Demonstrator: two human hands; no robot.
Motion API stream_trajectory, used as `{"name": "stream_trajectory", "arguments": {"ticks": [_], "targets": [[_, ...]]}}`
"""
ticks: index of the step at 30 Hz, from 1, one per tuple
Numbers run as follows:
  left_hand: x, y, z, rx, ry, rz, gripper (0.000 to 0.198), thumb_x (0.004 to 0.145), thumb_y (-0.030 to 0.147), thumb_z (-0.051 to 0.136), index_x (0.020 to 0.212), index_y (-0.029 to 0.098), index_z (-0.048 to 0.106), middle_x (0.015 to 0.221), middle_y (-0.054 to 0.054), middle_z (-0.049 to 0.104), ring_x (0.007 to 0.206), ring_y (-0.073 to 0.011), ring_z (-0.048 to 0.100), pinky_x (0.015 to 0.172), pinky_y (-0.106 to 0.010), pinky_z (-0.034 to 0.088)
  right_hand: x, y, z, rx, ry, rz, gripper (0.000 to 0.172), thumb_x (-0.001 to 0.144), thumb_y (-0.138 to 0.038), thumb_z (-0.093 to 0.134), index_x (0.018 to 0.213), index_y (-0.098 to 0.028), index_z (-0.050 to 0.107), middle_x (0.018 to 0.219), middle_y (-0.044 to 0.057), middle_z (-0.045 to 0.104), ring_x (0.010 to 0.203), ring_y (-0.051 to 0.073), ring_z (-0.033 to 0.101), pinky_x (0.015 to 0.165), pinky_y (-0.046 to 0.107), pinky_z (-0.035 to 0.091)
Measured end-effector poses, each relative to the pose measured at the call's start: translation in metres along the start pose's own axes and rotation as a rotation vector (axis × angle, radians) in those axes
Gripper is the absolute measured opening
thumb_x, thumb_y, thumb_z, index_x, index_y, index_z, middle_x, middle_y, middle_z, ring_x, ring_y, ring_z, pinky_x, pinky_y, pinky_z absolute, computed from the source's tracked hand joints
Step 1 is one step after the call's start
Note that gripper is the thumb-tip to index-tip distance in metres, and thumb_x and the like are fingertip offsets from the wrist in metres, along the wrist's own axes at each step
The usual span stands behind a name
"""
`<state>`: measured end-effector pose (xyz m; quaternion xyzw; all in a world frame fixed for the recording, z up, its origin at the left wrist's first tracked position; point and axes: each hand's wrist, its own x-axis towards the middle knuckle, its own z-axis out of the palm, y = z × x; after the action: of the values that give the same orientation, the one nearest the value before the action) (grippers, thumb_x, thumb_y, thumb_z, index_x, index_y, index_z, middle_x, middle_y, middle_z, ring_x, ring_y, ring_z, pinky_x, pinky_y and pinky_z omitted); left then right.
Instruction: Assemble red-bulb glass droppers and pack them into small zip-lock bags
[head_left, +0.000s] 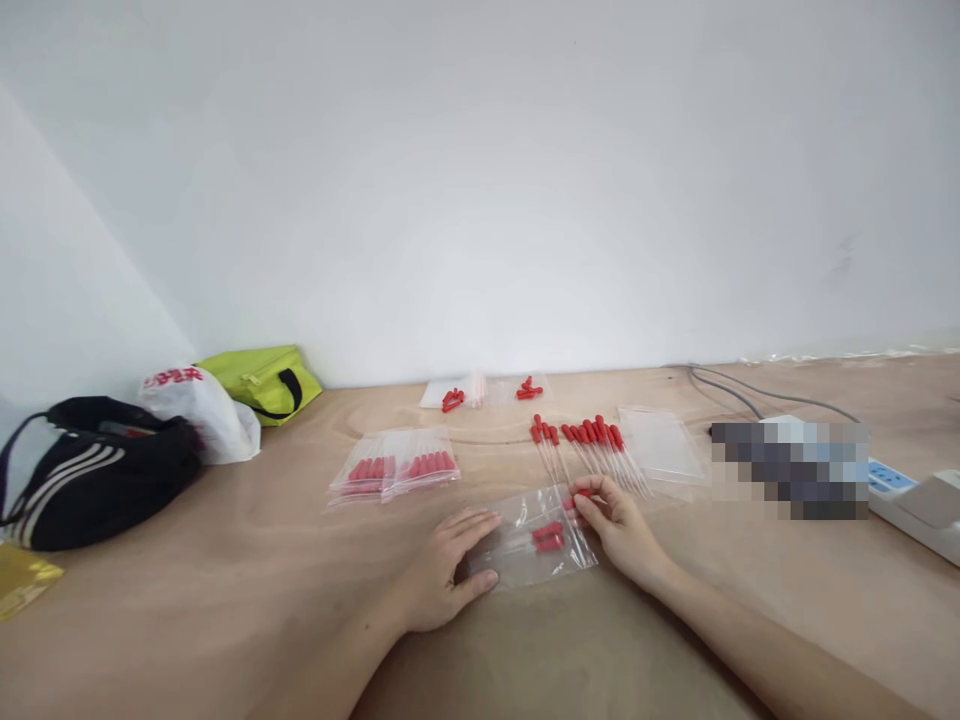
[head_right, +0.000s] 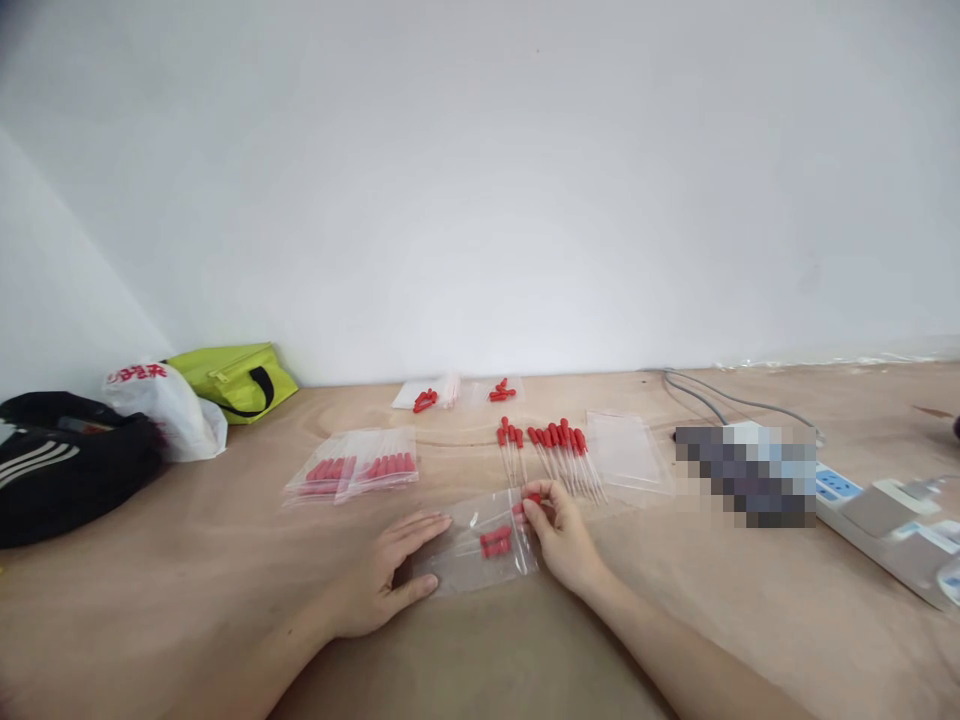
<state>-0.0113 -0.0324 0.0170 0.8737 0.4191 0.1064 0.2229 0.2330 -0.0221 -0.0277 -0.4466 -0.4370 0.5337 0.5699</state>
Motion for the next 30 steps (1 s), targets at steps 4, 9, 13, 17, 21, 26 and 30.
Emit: {"name": "stream_trajectory", "arguments": {"ticks": [4, 9, 13, 17, 21, 26, 30], "targets": [[0.000, 0.001, 0.000, 0.002, 0.003, -0.001, 0.051, 0.081, 0.035, 0.050, 0.130, 0.024, 0.038, 0.133, -0.005, 0.043, 0.123, -0.0238, 0.035, 0.103, -0.044, 0.027, 0.000, 0.000, 0.000, -0.037, -0.031, -0.010, 0.043, 0.060, -0.051, 0.067, 0.084, -0.022, 0.048, 0.070, -0.002, 0.058, 0.062, 0.013, 0.057, 0.062, 0.029, 0.048], [-0.001, -0.001, 0.001, 0.008, 0.000, 0.009, 0.051, 0.082, 0.036, 0.049, 0.130, 0.025, 0.036, 0.133, -0.004, 0.042, 0.124, -0.0230, 0.034, 0.103, -0.044, 0.028, 0.003, 0.000, -0.003, -0.076, -0.090, -0.001, 0.038, 0.058, -0.048, 0.069, 0.076, -0.021, 0.049, 0.069, -0.001, 0.060, 0.065, 0.014, 0.057, 0.064, 0.029, 0.046], [0.000, -0.003, 0.002, 0.013, -0.011, 0.002, 0.052, 0.082, 0.036, 0.049, 0.130, 0.023, 0.037, 0.134, -0.006, 0.042, 0.125, -0.0233, 0.033, 0.103, -0.044, 0.027, 0.006, 0.003, -0.004, -0.150, -0.097, 0.041, 0.035, 0.058, -0.046, 0.067, 0.074, -0.018, 0.054, 0.064, -0.001, 0.059, 0.057, 0.012, 0.056, 0.059, 0.028, 0.045], [0.000, -0.001, 0.002, 0.020, 0.000, 0.009, 0.051, 0.082, 0.036, 0.048, 0.130, 0.023, 0.036, 0.133, -0.006, 0.042, 0.124, -0.0232, 0.033, 0.103, -0.045, 0.027, 0.008, 0.006, -0.001, -0.148, -0.019, 0.052, 0.037, 0.054, -0.040, 0.070, 0.077, -0.020, 0.050, 0.065, -0.001, 0.059, 0.057, 0.014, 0.058, 0.055, 0.028, 0.046], [0.000, 0.000, 0.001, 0.028, 0.012, 0.017, 0.052, 0.082, 0.037, 0.049, 0.130, 0.022, 0.038, 0.132, -0.007, 0.044, 0.123, -0.0233, 0.035, 0.103, -0.044, 0.029, 0.005, 0.007, 0.003, -0.167, -0.154, 0.024, 0.032, 0.065, -0.040, 0.062, 0.085, -0.019, 0.049, 0.072, 0.003, 0.063, 0.067, 0.017, 0.062, 0.065, 0.032, 0.048], [0.001, -0.003, 0.002, 0.031, 0.005, 0.042, 0.047, 0.082, 0.036, 0.049, 0.128, 0.026, 0.042, 0.133, -0.005, 0.043, 0.124, -0.0237, 0.034, 0.102, -0.045, 0.028, 0.010, 0.003, -0.004, -0.392, -0.208, -0.063, 0.030, 0.077, -0.034, 0.046, 0.101, -0.017, 0.047, 0.073, 0.003, 0.064, 0.065, 0.017, 0.060, 0.061, 0.030, 0.047], [0.001, -0.004, 0.002, 0.051, -0.023, 0.042, 0.042, 0.083, 0.034, 0.049, 0.124, 0.030, 0.046, 0.135, -0.003, 0.040, 0.125, -0.0249, 0.033, 0.102, -0.047, 0.028, 0.035, -0.014, -0.012, -0.815, 0.003, -0.188, 0.016, 0.075, -0.020, 0.046, 0.089, -0.017, 0.053, 0.076, 0.003, 0.063, 0.068, 0.015, 0.060, 0.063, 0.026, 0.045]]}}
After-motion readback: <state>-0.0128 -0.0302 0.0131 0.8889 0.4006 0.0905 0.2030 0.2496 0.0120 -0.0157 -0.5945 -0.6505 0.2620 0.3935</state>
